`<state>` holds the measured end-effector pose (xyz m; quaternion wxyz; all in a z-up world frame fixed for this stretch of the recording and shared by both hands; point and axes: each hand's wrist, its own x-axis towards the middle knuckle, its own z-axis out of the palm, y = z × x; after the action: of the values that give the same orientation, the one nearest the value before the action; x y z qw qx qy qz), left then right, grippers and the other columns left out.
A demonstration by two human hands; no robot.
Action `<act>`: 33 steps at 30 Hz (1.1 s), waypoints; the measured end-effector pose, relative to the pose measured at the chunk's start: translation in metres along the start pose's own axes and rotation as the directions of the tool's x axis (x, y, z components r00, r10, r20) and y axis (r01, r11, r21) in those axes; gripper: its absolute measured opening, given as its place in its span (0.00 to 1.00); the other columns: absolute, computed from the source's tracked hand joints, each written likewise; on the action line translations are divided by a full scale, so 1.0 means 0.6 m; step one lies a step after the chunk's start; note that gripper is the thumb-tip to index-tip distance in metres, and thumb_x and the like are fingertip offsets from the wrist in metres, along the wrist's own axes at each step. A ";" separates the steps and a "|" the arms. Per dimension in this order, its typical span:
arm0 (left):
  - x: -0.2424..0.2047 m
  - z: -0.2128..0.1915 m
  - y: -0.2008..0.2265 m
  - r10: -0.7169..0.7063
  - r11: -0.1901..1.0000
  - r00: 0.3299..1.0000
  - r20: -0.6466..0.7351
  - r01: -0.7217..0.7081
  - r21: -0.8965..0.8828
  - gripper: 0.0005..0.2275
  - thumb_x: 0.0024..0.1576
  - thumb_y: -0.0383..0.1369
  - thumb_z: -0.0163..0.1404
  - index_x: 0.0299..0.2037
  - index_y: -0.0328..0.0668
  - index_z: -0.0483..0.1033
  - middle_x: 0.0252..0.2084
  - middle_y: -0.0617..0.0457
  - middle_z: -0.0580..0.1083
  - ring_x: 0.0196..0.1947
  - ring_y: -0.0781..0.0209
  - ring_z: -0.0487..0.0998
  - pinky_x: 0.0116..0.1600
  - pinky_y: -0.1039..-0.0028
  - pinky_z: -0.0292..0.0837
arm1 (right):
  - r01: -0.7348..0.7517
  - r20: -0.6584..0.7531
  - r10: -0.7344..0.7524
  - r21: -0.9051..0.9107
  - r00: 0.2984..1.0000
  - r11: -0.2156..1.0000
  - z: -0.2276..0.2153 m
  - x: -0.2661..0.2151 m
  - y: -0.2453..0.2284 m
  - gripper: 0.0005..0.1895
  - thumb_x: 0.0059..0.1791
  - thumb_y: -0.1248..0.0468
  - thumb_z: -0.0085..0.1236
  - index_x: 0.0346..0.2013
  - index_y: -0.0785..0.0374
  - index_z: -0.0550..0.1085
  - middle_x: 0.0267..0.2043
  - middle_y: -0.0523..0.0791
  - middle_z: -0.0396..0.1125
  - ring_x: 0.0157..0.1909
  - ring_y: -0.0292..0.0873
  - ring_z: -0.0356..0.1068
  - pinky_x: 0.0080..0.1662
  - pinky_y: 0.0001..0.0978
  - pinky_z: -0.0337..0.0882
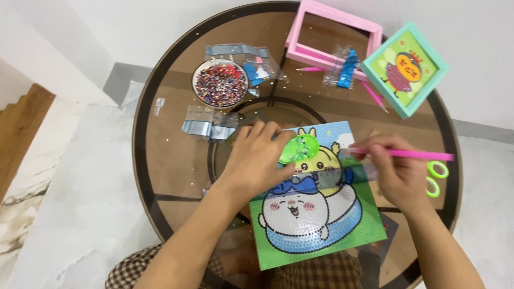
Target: Placing and aligning small beads on a diamond painting canvas using a pen tool and a ruler.
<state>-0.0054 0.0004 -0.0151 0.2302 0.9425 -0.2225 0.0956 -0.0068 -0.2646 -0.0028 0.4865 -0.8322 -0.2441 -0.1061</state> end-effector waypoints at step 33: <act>-0.004 -0.017 0.012 0.105 0.987 0.989 -0.108 -0.091 0.133 0.22 0.44 0.40 0.60 0.48 0.41 0.76 0.38 0.52 0.69 0.37 0.57 0.68 0.47 0.68 0.62 | -0.263 -0.107 0.251 -0.113 0.962 0.958 -0.023 -0.188 -0.015 0.09 0.47 0.75 0.39 0.26 0.68 0.69 0.28 0.47 0.68 0.23 0.36 0.63 0.28 0.21 0.63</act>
<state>-0.0115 0.0003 -0.0039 0.1766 0.9363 -0.2485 0.1747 -0.1075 -0.3071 -0.0354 0.4532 -0.8802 -0.1042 -0.0950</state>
